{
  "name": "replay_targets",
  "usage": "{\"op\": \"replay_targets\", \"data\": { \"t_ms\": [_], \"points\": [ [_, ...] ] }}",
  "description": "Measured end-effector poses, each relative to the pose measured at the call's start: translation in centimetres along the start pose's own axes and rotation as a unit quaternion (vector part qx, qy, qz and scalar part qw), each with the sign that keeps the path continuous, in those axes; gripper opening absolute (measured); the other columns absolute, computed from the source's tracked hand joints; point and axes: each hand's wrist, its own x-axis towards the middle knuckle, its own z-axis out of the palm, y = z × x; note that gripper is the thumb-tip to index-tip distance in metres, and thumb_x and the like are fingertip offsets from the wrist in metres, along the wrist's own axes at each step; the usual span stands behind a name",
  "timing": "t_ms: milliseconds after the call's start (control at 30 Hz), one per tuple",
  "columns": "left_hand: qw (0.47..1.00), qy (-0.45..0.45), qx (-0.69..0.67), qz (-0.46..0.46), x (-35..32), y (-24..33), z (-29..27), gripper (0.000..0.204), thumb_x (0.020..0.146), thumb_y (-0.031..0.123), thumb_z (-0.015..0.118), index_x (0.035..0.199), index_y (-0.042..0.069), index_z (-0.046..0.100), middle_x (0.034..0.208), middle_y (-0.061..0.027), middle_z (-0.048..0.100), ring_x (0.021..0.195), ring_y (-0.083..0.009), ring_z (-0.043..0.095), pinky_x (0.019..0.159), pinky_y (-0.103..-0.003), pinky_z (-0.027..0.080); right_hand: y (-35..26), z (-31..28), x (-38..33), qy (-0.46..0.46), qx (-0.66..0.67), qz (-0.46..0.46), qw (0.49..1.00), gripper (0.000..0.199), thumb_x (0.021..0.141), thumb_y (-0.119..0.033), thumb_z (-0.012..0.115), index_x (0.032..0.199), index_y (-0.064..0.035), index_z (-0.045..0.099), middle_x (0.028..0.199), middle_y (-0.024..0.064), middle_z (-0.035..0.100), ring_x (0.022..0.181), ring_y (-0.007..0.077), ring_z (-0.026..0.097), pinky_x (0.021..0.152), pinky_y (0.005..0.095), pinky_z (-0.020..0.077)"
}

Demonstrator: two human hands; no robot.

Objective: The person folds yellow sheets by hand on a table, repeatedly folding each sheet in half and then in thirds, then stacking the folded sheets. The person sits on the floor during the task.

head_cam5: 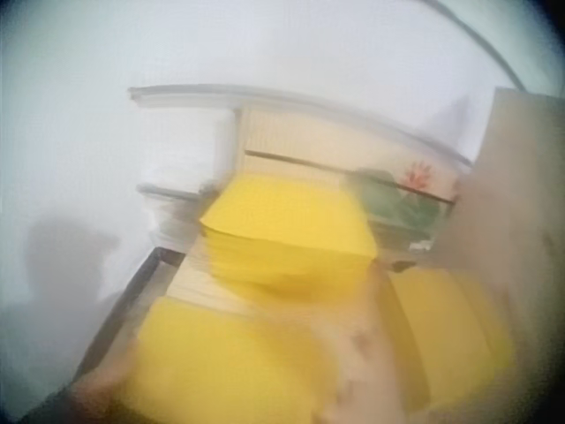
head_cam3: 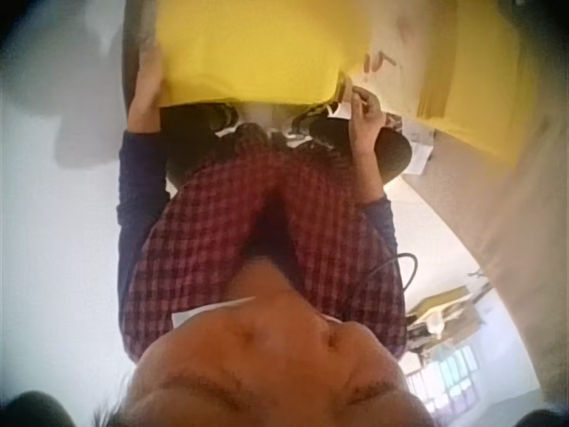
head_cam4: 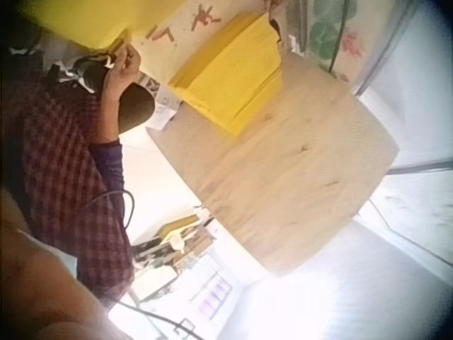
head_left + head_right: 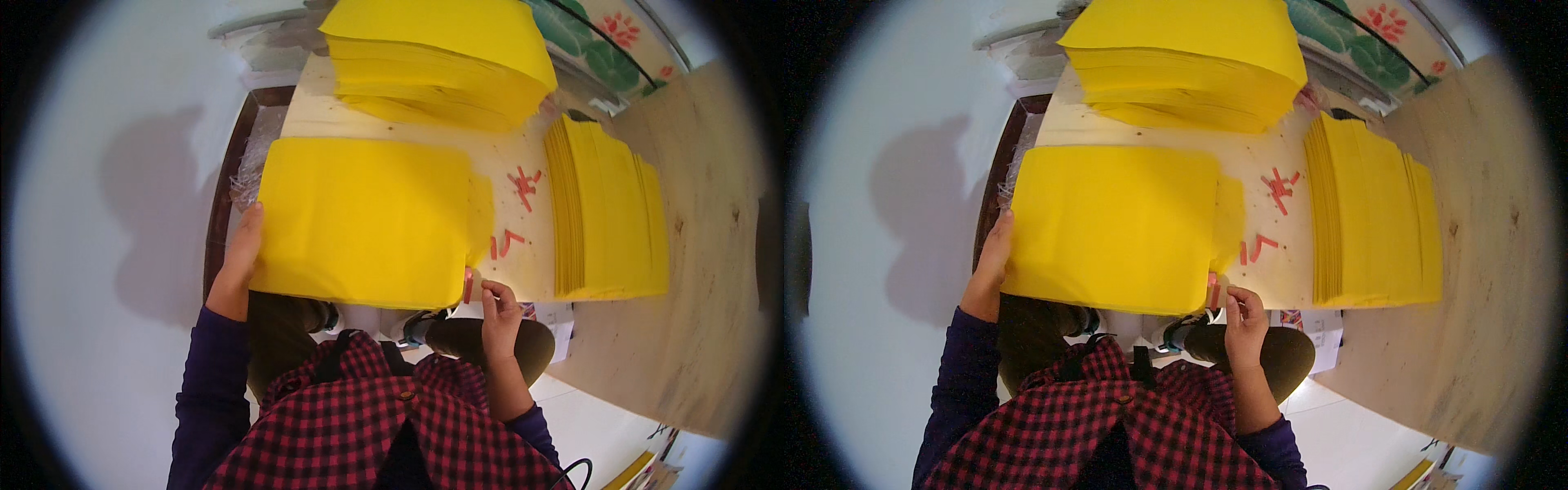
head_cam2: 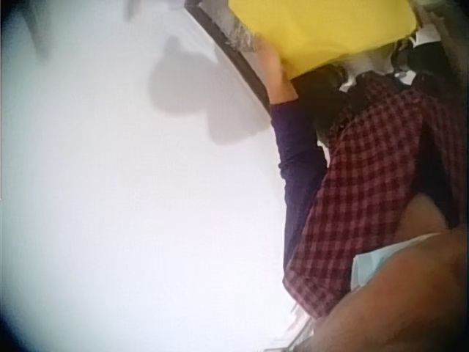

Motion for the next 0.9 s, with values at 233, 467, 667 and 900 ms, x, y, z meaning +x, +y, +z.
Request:
{"op": "replay_targets", "data": {
  "t_ms": [233,467,667,900],
  "points": [
    [0.889,0.109,0.345,0.28,-1.3,1.2,1.6,0.049,0.098,0.028,0.048,0.136,-0.001,0.043,0.143,-0.0254,0.039,0.136,-0.0381,0.033,0.112,-0.04,0.025,0.9,0.2,-1.9,-0.012,0.099,0.051,0.994,0.012,0.093,-0.008,0.061,0.101,0.0004,0.064,0.092,0.002,0.063,0.083,0.0082,0.058,0.077,0.0217,0.0465],
    [0.868,0.07,0.324,0.371,-5.6,0.2,3.8,0.033,0.094,0.013,0.051,0.125,0.001,0.054,0.13,-0.0212,0.052,0.123,-0.0363,0.047,0.105,-0.04,0.035,-0.2,-0.4,-2.0,-0.021,0.08,-0.006,0.997,0.01,0.09,-0.004,0.061,0.099,0.0,0.064,0.087,0.0047,0.064,0.078,0.0104,0.058,0.072,0.0238,0.0475],
    [0.898,0.073,0.273,0.338,-5.9,0.1,-2.1,0.01,0.091,0.006,0.052,0.097,0.001,0.058,0.098,-0.0141,0.058,0.093,-0.0309,0.056,0.084,-0.039,0.044,-5.0,0.8,2.1,-0.097,0.021,-0.165,0.981,0.014,0.084,-0.001,0.062,0.098,-0.0002,0.062,0.097,0.0134,0.062,0.086,0.0246,0.061,0.076,0.0312,0.0493],
    [0.825,-0.047,0.393,0.404,-1.4,1.5,-2.3,0.012,0.082,0.002,0.058,0.094,0.002,0.057,0.098,-0.0159,0.057,0.097,-0.0356,0.054,0.084,-0.04,0.043,-6.8,7.4,7.4,-0.21,-0.143,-0.226,0.94,0.023,0.08,-0.007,0.062,0.102,-0.0008,0.062,0.105,0.0184,0.06,0.104,0.0369,0.054,0.092,0.0415,0.0443]
  ]
}}
